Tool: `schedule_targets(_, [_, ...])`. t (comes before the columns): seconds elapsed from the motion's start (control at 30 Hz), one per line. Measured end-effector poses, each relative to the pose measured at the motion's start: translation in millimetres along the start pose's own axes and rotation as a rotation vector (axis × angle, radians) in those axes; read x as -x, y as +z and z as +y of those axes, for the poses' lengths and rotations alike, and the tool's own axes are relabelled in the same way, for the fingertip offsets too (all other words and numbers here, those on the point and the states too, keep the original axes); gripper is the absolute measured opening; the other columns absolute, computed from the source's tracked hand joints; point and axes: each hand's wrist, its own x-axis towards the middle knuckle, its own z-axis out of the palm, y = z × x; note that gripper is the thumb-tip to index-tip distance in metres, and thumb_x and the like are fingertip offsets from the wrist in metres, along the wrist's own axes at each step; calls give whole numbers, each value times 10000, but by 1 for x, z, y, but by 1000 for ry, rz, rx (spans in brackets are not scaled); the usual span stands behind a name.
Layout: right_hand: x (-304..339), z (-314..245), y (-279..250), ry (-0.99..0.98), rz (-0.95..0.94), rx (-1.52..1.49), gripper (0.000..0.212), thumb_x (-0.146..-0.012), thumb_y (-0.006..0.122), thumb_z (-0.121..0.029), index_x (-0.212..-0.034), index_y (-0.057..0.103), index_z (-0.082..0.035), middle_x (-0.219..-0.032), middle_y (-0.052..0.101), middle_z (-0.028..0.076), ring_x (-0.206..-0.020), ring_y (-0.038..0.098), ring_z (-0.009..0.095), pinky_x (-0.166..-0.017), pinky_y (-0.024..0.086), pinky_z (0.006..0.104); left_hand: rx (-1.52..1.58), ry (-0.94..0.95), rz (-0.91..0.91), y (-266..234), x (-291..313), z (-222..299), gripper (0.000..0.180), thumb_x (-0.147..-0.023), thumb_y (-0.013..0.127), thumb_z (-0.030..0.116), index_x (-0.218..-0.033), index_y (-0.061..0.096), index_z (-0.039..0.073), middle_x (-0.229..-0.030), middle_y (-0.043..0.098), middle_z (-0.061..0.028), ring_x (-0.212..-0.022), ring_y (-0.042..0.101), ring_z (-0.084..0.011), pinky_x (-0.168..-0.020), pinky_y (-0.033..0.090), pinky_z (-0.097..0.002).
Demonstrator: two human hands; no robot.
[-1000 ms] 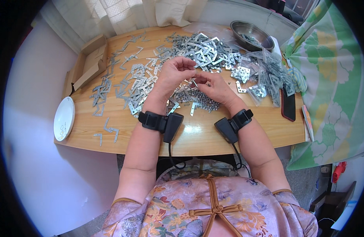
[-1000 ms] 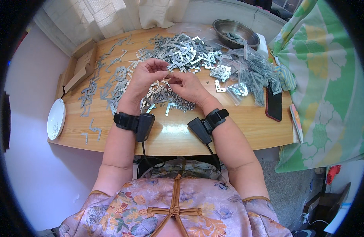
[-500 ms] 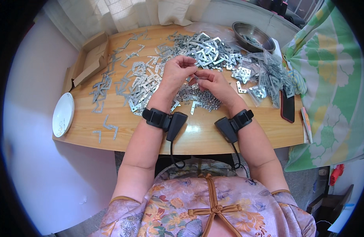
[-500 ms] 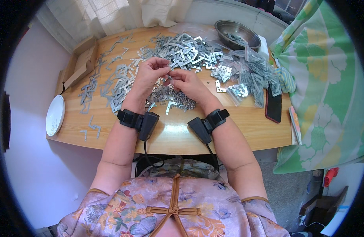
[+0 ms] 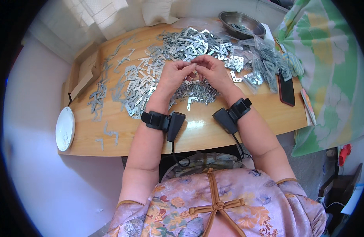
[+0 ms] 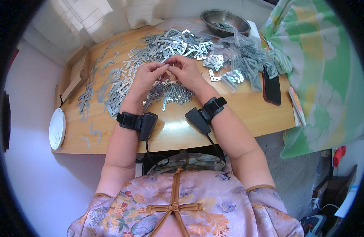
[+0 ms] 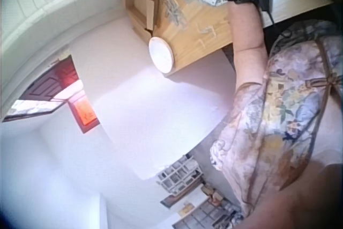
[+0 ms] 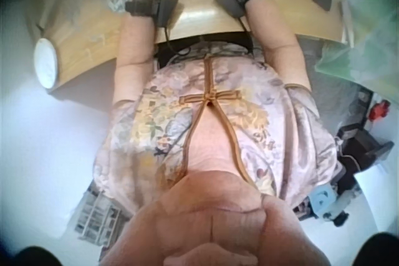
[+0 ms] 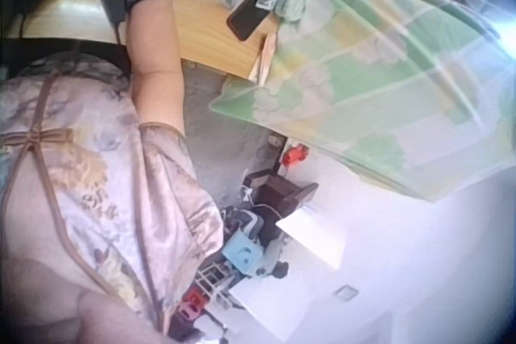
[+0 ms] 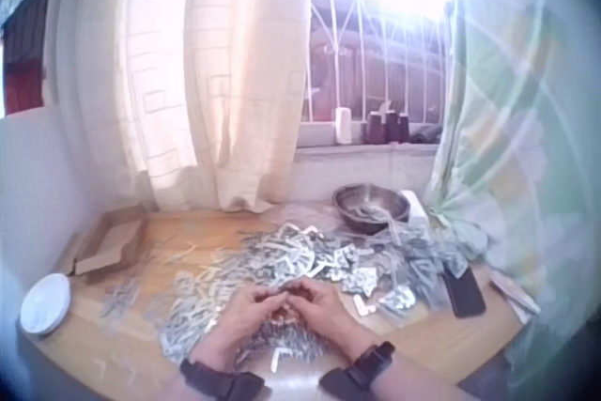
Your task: Inspecting and sorting a large quantity of small L-shaped metal brackets on a wooden table.
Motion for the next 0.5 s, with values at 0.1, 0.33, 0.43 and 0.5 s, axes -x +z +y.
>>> schedule_targets(0.1, [0,-3,0,-19,11,-66,163,-821,563,-33,-979,574,6,-822,588,20,-656,522,73,-560,442,206,45,-23,23,-4,-2,-6,196,-837,593,187,-849,637,-3,-704,620,-45,-610,543,-84,-568,423,-202])
schedule_targets(0.33, [1,-7,-19,32,-152,552,144,-745,651,-102,-866,626,-28,-796,628,31,-728,567,94,-653,448,242,139,-61,163,-8,-2,-7,190,-852,571,209,-831,627,28,-731,636,-46,-611,542,-74,-579,439,-201])
schedule_targets(0.43, [3,-11,-18,-56,-289,727,162,-694,685,-144,-824,643,-58,-772,630,43,-709,593,152,-649,452,274,129,-59,151,-4,0,-5,212,-869,542,230,-850,623,35,-754,643,-45,-636,548,-75,-575,442,-209])
schedule_targets(0.5, [5,-13,-13,-96,-358,915,193,-676,682,-222,-819,659,-94,-789,640,75,-737,612,233,-655,464,339,129,-41,145,-6,0,-4,226,-878,526,241,-860,621,37,-763,646,-43,-649,551,-76,-570,440,-212])
